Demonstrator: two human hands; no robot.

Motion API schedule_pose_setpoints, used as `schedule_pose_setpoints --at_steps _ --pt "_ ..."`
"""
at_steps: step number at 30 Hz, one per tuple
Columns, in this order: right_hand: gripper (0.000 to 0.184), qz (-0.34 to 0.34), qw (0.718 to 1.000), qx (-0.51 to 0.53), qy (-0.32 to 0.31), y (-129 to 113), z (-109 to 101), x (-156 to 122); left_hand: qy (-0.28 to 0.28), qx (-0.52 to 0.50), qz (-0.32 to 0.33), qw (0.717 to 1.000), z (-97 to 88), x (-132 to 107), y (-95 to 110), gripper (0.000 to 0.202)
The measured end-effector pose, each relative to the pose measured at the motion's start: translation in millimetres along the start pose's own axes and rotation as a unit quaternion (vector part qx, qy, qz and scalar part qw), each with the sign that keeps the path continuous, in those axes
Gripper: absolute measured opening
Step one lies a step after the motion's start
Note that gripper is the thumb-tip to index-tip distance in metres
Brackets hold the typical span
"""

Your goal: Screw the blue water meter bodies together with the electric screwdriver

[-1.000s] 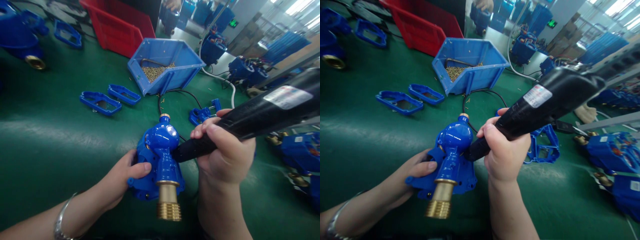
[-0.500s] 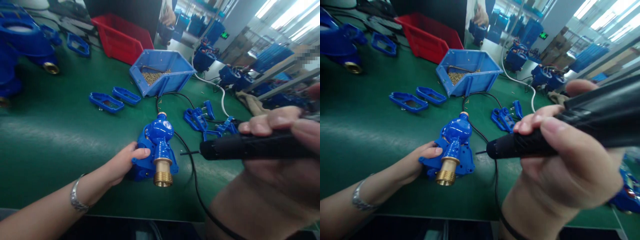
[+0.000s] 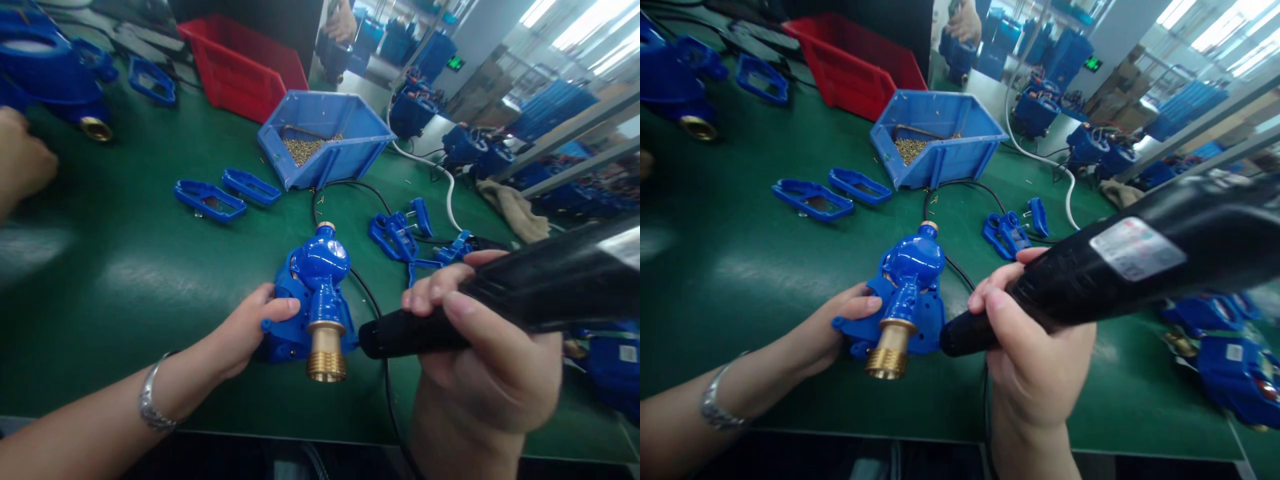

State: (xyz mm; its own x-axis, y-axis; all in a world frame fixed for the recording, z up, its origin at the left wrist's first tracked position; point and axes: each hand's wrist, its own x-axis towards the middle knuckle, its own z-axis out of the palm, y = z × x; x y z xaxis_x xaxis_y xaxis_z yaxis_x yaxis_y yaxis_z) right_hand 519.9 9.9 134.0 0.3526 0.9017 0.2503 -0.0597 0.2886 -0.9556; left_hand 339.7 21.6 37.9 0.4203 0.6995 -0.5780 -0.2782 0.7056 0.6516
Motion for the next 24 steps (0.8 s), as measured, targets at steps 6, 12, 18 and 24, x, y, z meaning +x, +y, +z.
schedule_pose_setpoints --at_steps 6,12,18,24 --pt "0.027 0.03 0.999 0.014 0.042 13 -1 -7 0.045 0.002 0.001 0.999 8.1 -3 0 0.062" --pt "0.025 0.028 0.998 0.011 0.056 15 0 -10 0.05 -0.004 0.004 0.999 9.0 -5 2 0.058" --pt "0.026 0.008 0.999 0.002 0.049 18 0 -11 0.04 -0.011 0.007 0.999 7.4 -5 0 0.053" --pt "0.033 0.0 0.998 0.001 0.063 19 -3 -15 0.036 0.015 0.011 0.999 6.6 -3 1 0.058"
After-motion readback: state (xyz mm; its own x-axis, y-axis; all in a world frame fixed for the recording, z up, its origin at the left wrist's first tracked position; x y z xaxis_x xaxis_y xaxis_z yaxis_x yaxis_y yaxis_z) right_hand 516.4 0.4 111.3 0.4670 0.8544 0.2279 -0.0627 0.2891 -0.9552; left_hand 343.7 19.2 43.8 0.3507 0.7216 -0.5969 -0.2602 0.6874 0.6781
